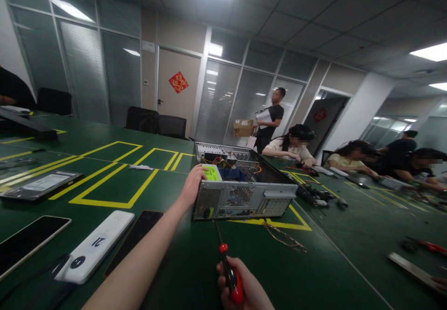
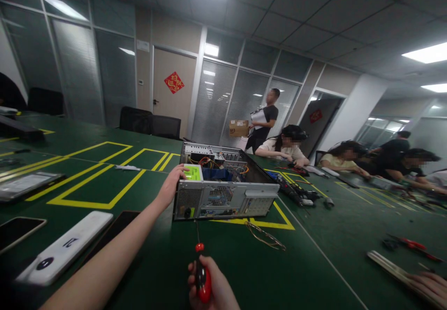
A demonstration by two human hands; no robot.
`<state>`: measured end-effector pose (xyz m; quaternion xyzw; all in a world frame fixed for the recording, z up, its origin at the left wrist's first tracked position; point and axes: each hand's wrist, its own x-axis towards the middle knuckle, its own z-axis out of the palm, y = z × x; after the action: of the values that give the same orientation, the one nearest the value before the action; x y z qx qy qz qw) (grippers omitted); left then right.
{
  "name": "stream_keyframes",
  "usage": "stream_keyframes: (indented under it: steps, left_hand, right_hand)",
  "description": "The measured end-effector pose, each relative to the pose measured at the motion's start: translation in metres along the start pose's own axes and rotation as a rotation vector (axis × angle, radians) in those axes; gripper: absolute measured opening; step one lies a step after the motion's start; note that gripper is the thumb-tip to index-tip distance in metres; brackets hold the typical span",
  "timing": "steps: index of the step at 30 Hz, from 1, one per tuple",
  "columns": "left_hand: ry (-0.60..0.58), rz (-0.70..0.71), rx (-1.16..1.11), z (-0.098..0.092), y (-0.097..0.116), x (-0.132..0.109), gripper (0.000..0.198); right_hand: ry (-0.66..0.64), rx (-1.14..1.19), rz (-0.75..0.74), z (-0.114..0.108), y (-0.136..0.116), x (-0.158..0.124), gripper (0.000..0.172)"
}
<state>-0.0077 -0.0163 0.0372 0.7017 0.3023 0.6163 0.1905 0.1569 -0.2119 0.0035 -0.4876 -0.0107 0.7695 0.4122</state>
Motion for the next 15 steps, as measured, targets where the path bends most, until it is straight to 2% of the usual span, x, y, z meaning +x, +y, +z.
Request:
stream_keyframes:
  steps: [4,10,15]
  left_hand:
    - [-0.001,-0.006,-0.009,0.0001,0.0005,-0.0003,0.042]
    - [-0.013,-0.023,-0.008,-0.0003,0.0015,-0.0007,0.041]
    - [0.005,-0.003,-0.022,-0.0001,0.0003,-0.0004,0.042]
  right_hand:
    - [-0.02,-0.014,-0.003,0.0017,0.0011,-0.0012,0.032]
    - [-0.07,0.022,-0.03,-0.0031,-0.0034,-0.0019,0.051]
    - [-0.077,0.012,0.037,-0.0068,-0.0031,0.0023,0.047]
